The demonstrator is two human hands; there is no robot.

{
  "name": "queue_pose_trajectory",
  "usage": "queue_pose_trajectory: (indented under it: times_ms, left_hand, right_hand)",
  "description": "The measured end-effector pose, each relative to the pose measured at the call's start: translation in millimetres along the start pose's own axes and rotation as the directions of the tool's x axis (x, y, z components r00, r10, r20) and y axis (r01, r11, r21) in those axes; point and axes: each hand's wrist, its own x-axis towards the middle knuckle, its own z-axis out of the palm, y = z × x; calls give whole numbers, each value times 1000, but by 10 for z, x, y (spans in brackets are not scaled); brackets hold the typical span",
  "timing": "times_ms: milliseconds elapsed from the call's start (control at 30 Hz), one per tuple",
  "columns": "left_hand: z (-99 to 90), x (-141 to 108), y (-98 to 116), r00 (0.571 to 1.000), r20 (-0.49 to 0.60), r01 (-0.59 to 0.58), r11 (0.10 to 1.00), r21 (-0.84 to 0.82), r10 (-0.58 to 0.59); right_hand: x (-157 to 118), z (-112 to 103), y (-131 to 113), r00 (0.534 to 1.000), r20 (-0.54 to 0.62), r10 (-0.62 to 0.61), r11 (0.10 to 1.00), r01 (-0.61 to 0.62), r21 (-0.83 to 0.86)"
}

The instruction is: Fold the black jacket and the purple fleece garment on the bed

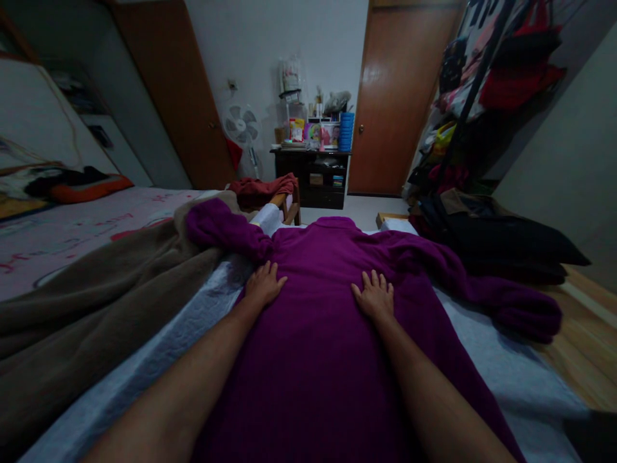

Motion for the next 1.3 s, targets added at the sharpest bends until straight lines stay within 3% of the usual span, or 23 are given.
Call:
queue_pose_trajectory:
  times_ms: [133, 300, 367, 433, 500, 567, 633, 733, 867, 967, 1033, 1100, 1167, 1300]
  left_hand:
    - [-109, 188, 91, 983, 110, 147, 989, 26, -149]
    - [-141, 231, 416, 956, 137, 260, 966, 14, -259]
    - [-90, 143, 611, 983, 98, 162, 986, -39, -158]
    - [-12, 26, 806, 995, 53, -77, 993, -93, 82]
    - [66, -83, 956, 958, 28, -278, 952, -125, 284]
    - [119, -160, 1024, 936, 6, -349, 928, -132, 352]
    - [133, -211, 1003, 943, -8, -330, 935, -130, 332]
    - [99, -302, 884, 964, -7, -265, 955, -134, 267]
    - [37, -575, 804, 983, -14, -182, 972, -147, 182]
    - [12, -875, 850, 953, 5, -297, 937, -183, 303]
    - [-5, -1065, 871, 907, 16, -410, 890, -202, 421]
    - [-34, -1205, 835, 887, 11, -452, 871, -192, 462]
    - [-76, -1275, 723, 904, -3, -422, 893, -156, 427]
    - [-154, -1254, 308, 963, 25, -265, 960, -85, 268]
  right_hand:
    - [-7, 8, 15, 1000, -3, 2, 1000, -2, 3]
    - [26, -25, 10, 999, 31, 11, 1000, -11, 18]
    - [12, -40, -52, 998, 51, 28, 999, -29, 21]
    - [-40, -43, -151, 999, 49, -14, 1000, 13, 29]
    - [-109, -35, -241, 984, 46, -170, 985, 167, 52]
    - [-156, -31, -260, 939, 67, -337, 940, 331, 80]
    - [-147, -50, -173, 930, 104, -354, 935, 347, 78]
    - [-54, -123, 75, 980, 110, -164, 986, 163, 18]
    - [-61, -214, 187, 993, 117, -23, 1000, 24, -8]
    - [-314, -208, -26, 986, 110, -128, 991, 124, 45]
    - [-542, -174, -187, 944, 99, -314, 948, 305, 95]
    - [-739, -142, -257, 897, 86, -434, 899, 424, 111]
    - [-859, -128, -198, 902, 73, -426, 903, 420, 90]
    - [-915, -163, 168, 960, 67, -273, 962, 273, 15]
